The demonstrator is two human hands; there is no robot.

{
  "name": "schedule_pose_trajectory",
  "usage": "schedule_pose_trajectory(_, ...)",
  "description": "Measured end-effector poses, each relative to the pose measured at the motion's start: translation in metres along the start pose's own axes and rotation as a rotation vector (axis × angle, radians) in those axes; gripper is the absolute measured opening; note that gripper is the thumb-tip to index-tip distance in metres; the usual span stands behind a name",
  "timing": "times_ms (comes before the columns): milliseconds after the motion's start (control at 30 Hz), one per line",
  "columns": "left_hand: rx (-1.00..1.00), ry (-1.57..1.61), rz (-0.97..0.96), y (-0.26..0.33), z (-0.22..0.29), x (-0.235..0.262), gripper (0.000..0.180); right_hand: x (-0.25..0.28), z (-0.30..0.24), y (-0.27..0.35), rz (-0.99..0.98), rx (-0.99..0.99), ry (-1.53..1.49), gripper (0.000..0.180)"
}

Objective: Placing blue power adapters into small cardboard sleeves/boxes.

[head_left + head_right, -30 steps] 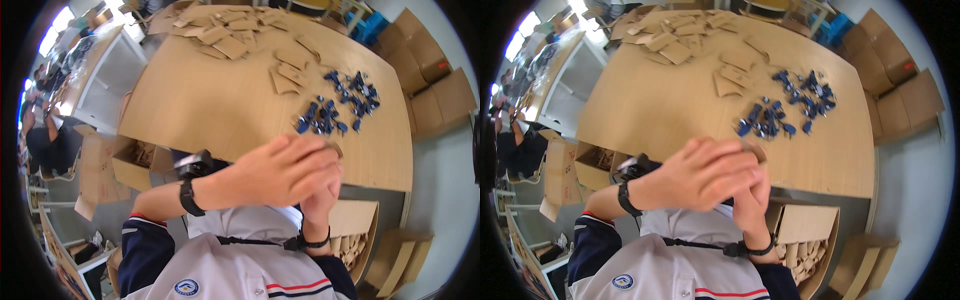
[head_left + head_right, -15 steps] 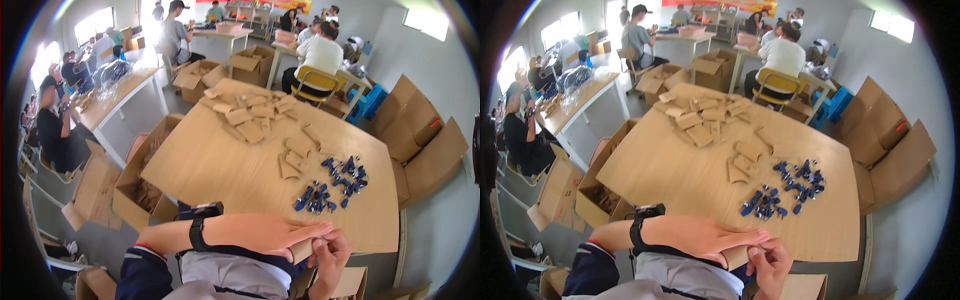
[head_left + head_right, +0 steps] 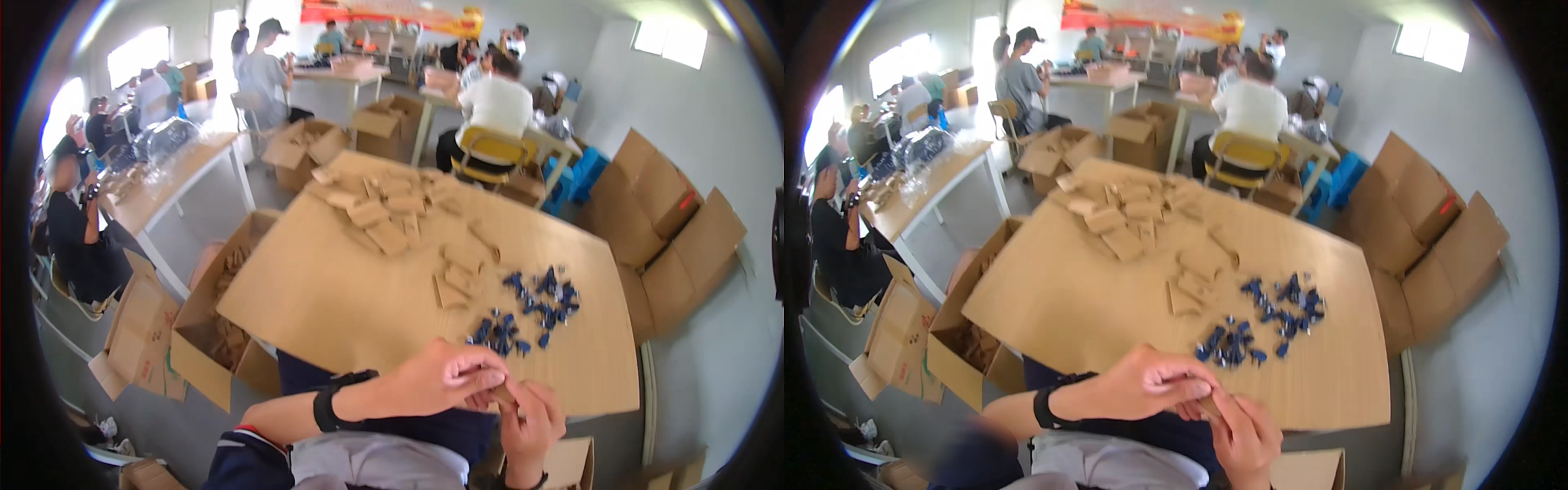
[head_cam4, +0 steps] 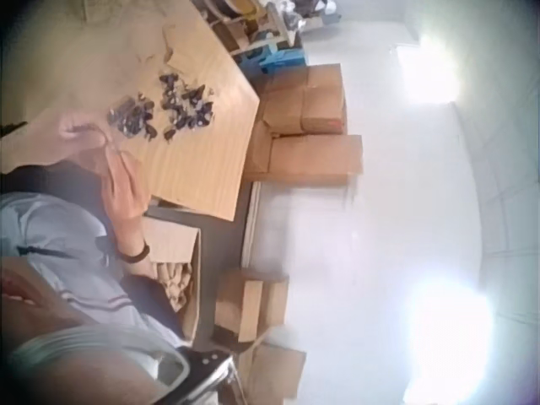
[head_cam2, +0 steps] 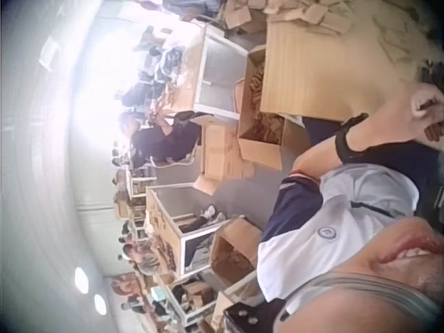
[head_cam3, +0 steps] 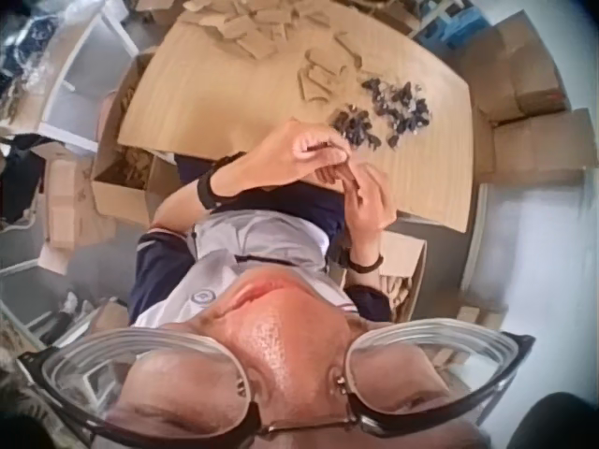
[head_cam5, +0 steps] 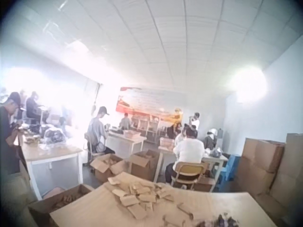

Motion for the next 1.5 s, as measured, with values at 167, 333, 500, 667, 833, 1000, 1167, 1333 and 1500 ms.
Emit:
schedule_pose_trajectory(167,-0.351,-0.176,0.156,0.020,0.014,-0.008,0.013,0.000,-0.024,0.019,0.036,-0.178,-0.076,0.035)
schedule_pose_trajectory(333,-0.797,-0.697,0.630,0.030,0.005,-0.006,0.011,-0.035,-0.011,0.011,0.113,-0.330,-0.293,0.028)
schedule_pose_trajectory(500,-0.749,-0.553,0.699,0.023,-0.011,0.004,0.011,-0.041,-0.003,0.010,-0.004,-0.470,-0.509,0.021)
schedule_pose_trajectory(667,-0.121,-0.099,0.408,0.031,-0.034,-0.003,0.016,-0.038,0.020,0.020,-0.324,-0.276,-0.206,0.039)
schedule_pose_trajectory(833,0.084,0.050,0.244,0.028,-0.049,-0.009,0.018,-0.045,0.030,0.052,-0.490,-0.448,-0.400,0.036)
schedule_pose_trajectory(1000,0.003,-0.448,-0.259,0.012,-0.033,0.005,0.018,-0.048,0.040,0.073,-0.982,-0.759,-0.995,0.048)
schedule_pose_trajectory(1167,-0.089,-0.309,-0.784,-0.006,-0.044,-0.010,0.013,-0.073,0.024,0.077,-1.304,-0.881,-1.575,0.063)
schedule_pose_trajectory(1333,-0.136,-0.341,-0.724,0.001,-0.037,-0.018,0.026,-0.053,0.036,0.089,-1.354,-0.615,-1.427,0.047)
schedule_pose_trajectory(1500,-0.591,-0.600,-0.339,0.011,-0.033,-0.020,0.062,-0.023,0.026,0.116,-0.629,-1.429,-1.803,0.051)
Point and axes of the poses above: each hand's wrist, its own y-axis away from the middle knuckle, its own x-axis out of the back of the hand, z = x × y, the point moved 4 cm from there along -y, towards the middle knuckle, and after that the axes turned 6 degrees about z, right-handed, at the moved point
